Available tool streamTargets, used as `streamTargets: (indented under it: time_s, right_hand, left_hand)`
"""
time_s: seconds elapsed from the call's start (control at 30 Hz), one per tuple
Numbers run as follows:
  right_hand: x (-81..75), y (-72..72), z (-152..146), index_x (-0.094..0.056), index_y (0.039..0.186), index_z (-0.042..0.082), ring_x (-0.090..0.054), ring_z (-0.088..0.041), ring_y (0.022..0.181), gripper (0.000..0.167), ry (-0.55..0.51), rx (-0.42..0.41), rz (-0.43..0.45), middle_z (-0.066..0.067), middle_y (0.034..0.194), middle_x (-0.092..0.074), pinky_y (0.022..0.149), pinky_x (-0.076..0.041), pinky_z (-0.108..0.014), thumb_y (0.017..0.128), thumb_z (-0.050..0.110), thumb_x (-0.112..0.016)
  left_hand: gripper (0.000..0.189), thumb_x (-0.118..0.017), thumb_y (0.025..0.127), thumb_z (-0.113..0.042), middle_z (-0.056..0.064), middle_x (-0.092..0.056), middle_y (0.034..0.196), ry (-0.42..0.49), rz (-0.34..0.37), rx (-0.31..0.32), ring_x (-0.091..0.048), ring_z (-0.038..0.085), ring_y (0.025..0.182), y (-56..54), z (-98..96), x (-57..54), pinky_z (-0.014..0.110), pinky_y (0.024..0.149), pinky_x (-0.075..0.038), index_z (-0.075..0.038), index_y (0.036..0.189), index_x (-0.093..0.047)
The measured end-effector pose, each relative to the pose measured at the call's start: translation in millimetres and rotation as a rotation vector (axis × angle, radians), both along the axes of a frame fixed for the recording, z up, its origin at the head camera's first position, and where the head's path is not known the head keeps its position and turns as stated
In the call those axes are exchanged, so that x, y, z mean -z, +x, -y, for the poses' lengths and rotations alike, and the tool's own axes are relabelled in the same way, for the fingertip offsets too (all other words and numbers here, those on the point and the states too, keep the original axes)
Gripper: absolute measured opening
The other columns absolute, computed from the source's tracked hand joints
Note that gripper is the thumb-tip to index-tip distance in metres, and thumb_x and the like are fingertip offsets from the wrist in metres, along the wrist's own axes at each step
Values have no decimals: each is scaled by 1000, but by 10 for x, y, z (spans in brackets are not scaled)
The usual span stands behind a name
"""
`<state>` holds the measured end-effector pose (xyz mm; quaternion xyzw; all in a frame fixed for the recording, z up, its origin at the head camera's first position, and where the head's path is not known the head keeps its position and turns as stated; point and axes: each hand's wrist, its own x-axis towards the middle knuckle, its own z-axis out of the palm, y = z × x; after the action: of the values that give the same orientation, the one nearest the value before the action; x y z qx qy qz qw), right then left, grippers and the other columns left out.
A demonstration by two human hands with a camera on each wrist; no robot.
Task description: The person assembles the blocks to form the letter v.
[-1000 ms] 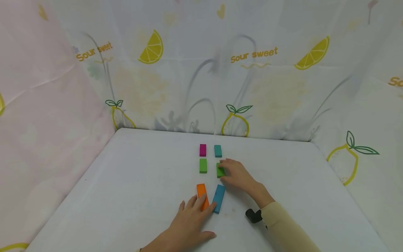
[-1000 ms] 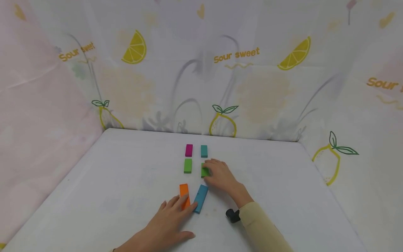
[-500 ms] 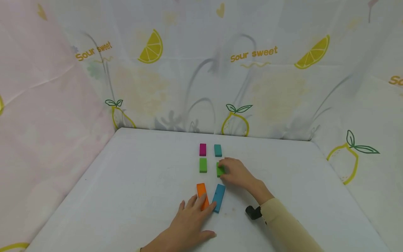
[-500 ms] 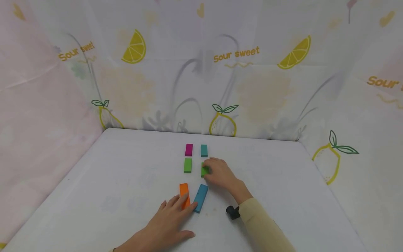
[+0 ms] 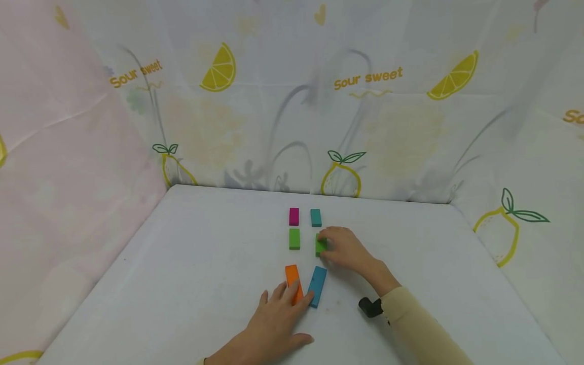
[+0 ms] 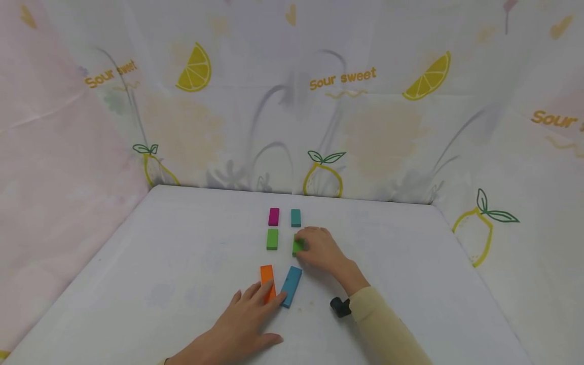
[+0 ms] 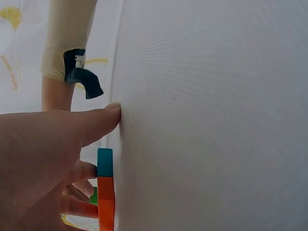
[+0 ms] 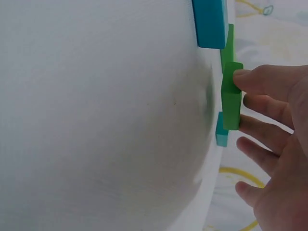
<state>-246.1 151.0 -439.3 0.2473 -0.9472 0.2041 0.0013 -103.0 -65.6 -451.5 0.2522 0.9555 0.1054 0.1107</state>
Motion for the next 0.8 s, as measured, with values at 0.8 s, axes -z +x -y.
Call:
streamTargets:
  time_s: [0.8]
  right_hand:
    - [-62,173,-96,-71,112,14,-61,-26,121,32,-72,30,-130,-2,117,-72,110,-42,-51,82,23,-78]
  left_hand:
    - [80,-65,81,-70,9,-38,157,1,13,-2,-42,42,137,-11,2,-11,74,98,-40,-36,150,-41]
